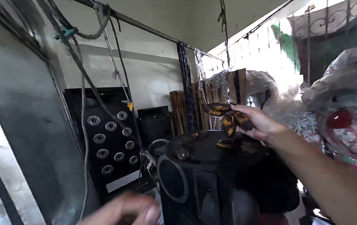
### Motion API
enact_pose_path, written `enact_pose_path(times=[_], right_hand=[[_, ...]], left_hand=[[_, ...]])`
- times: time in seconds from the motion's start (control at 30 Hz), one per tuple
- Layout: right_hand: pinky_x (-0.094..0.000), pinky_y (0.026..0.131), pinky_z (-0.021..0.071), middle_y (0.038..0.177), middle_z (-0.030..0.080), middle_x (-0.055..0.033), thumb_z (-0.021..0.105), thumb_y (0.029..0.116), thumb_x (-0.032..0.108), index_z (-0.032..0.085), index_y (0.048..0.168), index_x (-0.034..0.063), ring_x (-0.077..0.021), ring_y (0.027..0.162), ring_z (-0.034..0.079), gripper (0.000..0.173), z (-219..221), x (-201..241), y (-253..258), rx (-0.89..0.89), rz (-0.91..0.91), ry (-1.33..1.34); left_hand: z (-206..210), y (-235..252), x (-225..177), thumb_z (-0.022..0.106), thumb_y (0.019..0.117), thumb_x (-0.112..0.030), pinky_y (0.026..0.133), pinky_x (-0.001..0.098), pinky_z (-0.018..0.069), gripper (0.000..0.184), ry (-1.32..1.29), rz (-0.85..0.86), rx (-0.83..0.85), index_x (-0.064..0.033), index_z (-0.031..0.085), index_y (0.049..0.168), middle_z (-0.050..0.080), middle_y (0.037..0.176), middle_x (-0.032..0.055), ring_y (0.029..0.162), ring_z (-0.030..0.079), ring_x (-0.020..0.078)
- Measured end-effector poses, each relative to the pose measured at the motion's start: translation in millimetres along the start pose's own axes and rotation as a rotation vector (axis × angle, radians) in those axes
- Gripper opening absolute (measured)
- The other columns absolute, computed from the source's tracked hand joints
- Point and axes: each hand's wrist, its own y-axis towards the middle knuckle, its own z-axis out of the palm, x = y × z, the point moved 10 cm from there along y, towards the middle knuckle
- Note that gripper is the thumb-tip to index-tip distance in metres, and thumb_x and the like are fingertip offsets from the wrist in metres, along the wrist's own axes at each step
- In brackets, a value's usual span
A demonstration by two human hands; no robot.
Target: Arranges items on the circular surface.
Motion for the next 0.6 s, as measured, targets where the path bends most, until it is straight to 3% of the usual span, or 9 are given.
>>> enact_pose_path(times=[0.1,0.13,0.2,0.27,0.3,0.37,0.43,0.53,0.6], right_hand=[[-0.0337,0.076,0.0622,0.108,0.073,-0.0123,0.043,0.1107,0.027,0.061,0.129,0.0059,-0.0204,0.093,0.073,0.033,17.1,6.8,2.5,0.082,-0.083,0.006],[-0.0338,0.078,0.0624,0.107,0.074,-0.0116,0.044,0.1105,0.026,0.062,0.126,0.0056,-0.0196,0.093,0.073,0.031,22.6,9.4,1.6,0.106,-0.127,-0.015],[-0.0336,0.078,0.0613,0.102,0.073,-0.0092,0.048,0.1093,0.025,0.065,0.121,0.0059,-0.0171,0.089,0.071,0.028,31.1,13.3,-0.5,0.142,-0.200,-0.059],[-0.0310,0.076,0.0615,0.097,0.073,-0.0072,0.050,0.1084,0.024,0.067,0.119,0.0070,-0.0140,0.085,0.071,0.026,35.7,15.6,-2.9,0.158,-0.220,-0.055],[-0.0294,0.074,0.0614,0.096,0.073,-0.0067,0.049,0.1087,0.023,0.067,0.118,0.0073,-0.0127,0.083,0.071,0.025,35.9,16.2,-3.1,0.167,-0.212,-0.048],[-0.0230,0.064,0.0585,0.089,0.071,-0.0041,0.047,0.1096,0.024,0.067,0.114,0.0095,-0.0082,0.073,0.068,0.025,32.3,16.3,-3.6,0.178,-0.181,-0.051],[-0.0192,0.053,0.0529,0.084,0.070,-0.0025,0.044,0.1104,0.027,0.066,0.115,0.0118,-0.0066,0.064,0.064,0.027,28.5,14.6,-5.6,0.166,-0.134,-0.053],[-0.0286,0.069,0.0615,0.099,0.073,-0.0085,0.042,0.1109,0.031,0.060,0.129,0.0099,-0.0158,0.083,0.073,0.033,30.9,8.9,-6.4,0.195,-0.055,0.013],[-0.0340,0.077,0.0618,0.103,0.071,-0.0094,0.044,0.1102,0.031,0.057,0.132,0.0084,-0.0184,0.090,0.072,0.034,33.1,4.8,-4.4,0.197,-0.033,0.085]], left_hand=[[30.3,99.0,-13.0,0.061,0.1010,-0.036,0.055,0.0288,0.0576,0.020,0.202,0.035,-0.066,-0.0189,0.072,0.101,0.070,0.080,-0.0061,0.065,0.066,0.0085],[45.2,126.1,-11.4,0.062,0.1000,-0.039,0.053,0.0300,0.0557,0.023,0.256,0.019,-0.050,-0.0188,0.071,0.103,0.068,0.079,-0.0060,0.062,0.064,0.0085],[74.9,163.4,-0.3,0.070,0.0952,-0.046,0.058,0.0398,0.0608,0.037,0.310,-0.072,0.039,-0.0138,0.068,0.114,0.071,0.087,0.0011,0.068,0.069,0.0157],[92.2,182.0,7.0,0.080,0.0882,-0.044,0.055,0.0427,0.0590,0.042,0.343,-0.109,0.059,-0.0118,0.066,0.111,0.070,0.083,0.0043,0.065,0.068,0.0190],[96.7,188.4,8.2,0.082,0.0874,-0.040,0.055,0.0417,0.0583,0.035,0.355,-0.104,0.065,-0.0125,0.070,0.105,0.071,0.081,0.0035,0.064,0.068,0.0176],[101.9,193.8,11.3,0.076,0.0936,-0.035,0.055,0.0377,0.0575,0.022,0.342,-0.097,0.093,-0.0149,0.074,0.101,0.071,0.080,0.0011,0.064,0.068,0.0140],[104.7,195.2,18.1,0.064,0.1021,-0.037,0.052,0.0339,0.0552,0.025,0.231,-0.140,0.137,-0.0141,0.075,0.101,0.070,0.078,0.0018,0.061,0.065,0.0140],[113.5,193.3,27.8,0.045,0.1095,-0.038,0.061,0.0289,0.0533,0.042,-0.073,-0.281,0.229,-0.0065,0.071,0.099,0.072,0.085,0.0045,0.069,0.064,0.0142],[116.4,185.9,35.6,0.039,0.1097,-0.045,0.059,0.0248,0.0511,0.051,-0.231,-0.389,0.258,-0.0071,0.072,0.103,0.071,0.088,0.0042,0.067,0.062,0.0119]])
